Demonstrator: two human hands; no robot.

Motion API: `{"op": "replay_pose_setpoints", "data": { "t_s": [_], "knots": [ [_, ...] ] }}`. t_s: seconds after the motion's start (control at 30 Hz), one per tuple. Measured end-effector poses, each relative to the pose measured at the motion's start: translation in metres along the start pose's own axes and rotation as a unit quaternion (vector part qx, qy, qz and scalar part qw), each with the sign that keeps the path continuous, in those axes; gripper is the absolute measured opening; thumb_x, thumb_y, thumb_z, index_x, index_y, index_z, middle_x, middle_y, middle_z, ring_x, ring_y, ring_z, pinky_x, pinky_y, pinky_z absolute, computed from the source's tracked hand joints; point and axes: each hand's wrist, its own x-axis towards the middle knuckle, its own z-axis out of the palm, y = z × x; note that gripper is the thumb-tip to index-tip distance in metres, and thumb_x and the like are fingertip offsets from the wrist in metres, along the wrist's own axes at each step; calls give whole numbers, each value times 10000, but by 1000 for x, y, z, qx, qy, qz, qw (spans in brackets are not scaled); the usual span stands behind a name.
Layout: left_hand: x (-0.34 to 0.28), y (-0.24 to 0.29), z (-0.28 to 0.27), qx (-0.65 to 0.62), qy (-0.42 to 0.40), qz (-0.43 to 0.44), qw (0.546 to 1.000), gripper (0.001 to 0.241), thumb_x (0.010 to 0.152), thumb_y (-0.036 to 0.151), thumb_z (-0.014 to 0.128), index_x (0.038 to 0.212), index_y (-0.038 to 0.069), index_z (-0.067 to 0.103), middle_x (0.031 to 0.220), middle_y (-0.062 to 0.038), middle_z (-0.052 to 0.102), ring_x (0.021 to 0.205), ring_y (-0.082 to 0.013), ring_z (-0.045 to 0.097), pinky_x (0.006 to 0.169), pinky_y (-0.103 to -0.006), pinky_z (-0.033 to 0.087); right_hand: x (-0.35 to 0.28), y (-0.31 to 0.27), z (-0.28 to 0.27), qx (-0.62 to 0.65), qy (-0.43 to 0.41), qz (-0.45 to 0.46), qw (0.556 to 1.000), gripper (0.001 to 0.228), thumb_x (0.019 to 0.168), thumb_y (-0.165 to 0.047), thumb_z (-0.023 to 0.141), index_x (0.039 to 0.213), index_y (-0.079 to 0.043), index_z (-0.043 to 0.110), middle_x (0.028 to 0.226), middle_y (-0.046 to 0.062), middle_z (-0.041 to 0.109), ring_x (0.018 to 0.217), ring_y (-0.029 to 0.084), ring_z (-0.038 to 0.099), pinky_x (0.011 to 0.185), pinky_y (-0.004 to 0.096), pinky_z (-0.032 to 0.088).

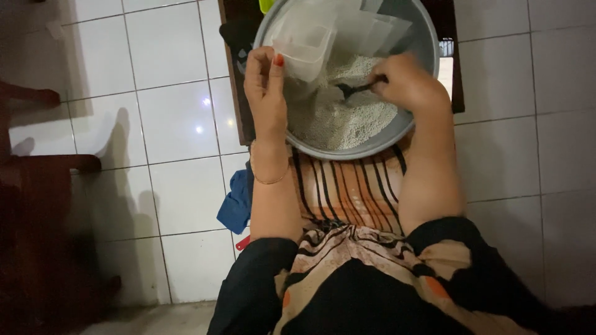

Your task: Scooping white granules from a large bowl into small plastic bags using a spoon.

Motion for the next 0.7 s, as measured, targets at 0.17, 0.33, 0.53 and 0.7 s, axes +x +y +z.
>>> {"op": "replay_pose_setpoints", "data": {
  "t_s": [0.17,0.33,0.53,0.7],
  "knots": [
    [0,5,2,-19,-21,-4,1000,149,1067,332,562,1025,190,548,942,78,478,878,-78,433,801,-226,341,-18,-35,-3,1,8,36,999,266,955,35,650,1206,-12,725,1183,224,713,1056,371,686,928,492,527],
    [0,3,2,-35,-33,-12,999,157,1055,332,604,1064,189,539,920,74,455,835,-74,427,738,-232,353,-11,-40,18,-92,38,5,995,277,782,264,501,861,80,693,825,223,636,758,383,663,581,496,532],
    [2,0,2,-51,-63,-15,997,247,1034,356,657,1066,176,490,961,62,455,887,-74,434,805,-223,371,-5,-37,19,-113,36,0,993,392,757,295,536,1011,75,737,972,273,688,923,426,687,734,497,559],
    [2,3,4,-77,-69,-30,994,266,1011,289,713,1054,179,474,1072,23,547,981,-95,505,847,-219,409,-16,-51,6,-91,42,-8,995,440,831,275,572,1195,72,712,1144,330,691,1093,459,680,974,490,578]
  ]
}}
